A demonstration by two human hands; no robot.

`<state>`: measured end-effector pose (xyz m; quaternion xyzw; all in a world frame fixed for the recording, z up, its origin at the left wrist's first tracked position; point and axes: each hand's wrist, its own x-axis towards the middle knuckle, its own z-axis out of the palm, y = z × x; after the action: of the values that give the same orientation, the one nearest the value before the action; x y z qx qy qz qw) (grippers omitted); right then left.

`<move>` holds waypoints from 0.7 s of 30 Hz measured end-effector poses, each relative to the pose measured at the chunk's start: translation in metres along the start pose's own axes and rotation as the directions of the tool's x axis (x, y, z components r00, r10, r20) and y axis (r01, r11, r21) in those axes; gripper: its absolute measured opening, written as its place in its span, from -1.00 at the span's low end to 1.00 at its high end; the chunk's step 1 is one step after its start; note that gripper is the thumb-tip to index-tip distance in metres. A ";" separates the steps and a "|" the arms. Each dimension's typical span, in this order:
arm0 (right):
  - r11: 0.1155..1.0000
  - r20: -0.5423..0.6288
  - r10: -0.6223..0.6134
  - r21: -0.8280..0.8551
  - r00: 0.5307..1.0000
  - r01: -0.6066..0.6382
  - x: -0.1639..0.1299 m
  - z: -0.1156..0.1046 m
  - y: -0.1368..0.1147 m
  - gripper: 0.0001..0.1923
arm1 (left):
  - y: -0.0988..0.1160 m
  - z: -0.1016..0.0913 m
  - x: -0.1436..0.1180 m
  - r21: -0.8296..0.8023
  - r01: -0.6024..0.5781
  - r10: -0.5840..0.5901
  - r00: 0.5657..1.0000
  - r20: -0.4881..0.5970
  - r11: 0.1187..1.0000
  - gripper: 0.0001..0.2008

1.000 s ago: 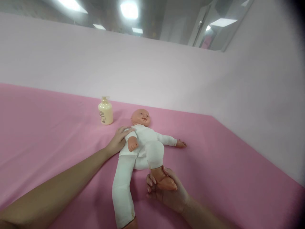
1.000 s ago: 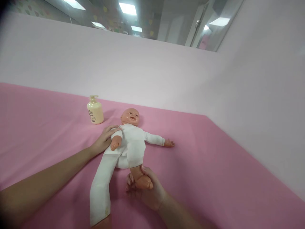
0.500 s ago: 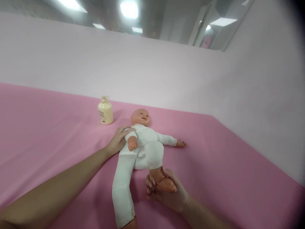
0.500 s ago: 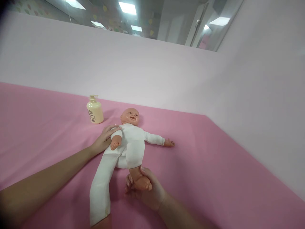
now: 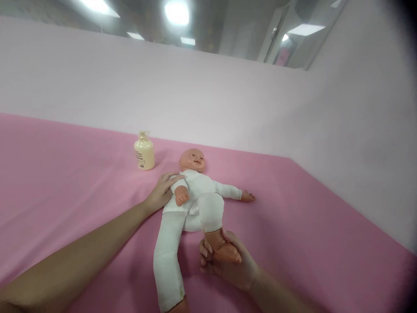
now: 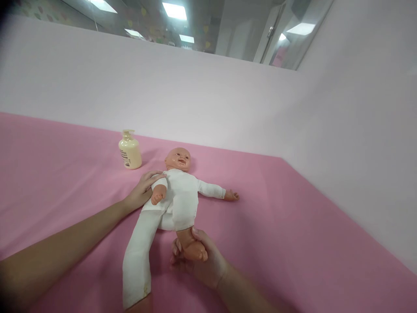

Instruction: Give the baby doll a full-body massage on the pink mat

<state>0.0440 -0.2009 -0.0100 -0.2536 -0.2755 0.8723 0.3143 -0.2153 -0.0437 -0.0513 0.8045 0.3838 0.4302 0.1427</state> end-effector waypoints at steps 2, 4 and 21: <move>1.000 0.002 -0.004 0.004 1.000 0.004 0.000 0.000 0.000 -0.53 | 0.001 0.000 0.000 -0.002 0.009 -0.009 1.000 0.000 1.000 -0.37; 1.000 0.008 -0.005 0.002 1.000 0.005 0.000 0.000 0.000 -0.52 | 0.001 0.000 0.000 -0.007 0.012 -0.012 1.000 0.001 1.000 -0.38; 0.980 0.429 0.020 -0.185 0.903 0.066 -0.002 -0.003 0.007 -0.42 | -0.002 0.003 0.010 -0.697 0.358 -0.593 0.796 -0.120 0.622 -0.66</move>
<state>0.0441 -0.2057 -0.0164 -0.0821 -0.4250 0.8716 0.2299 -0.2106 -0.0343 -0.0485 0.4852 0.4329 0.6114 0.4510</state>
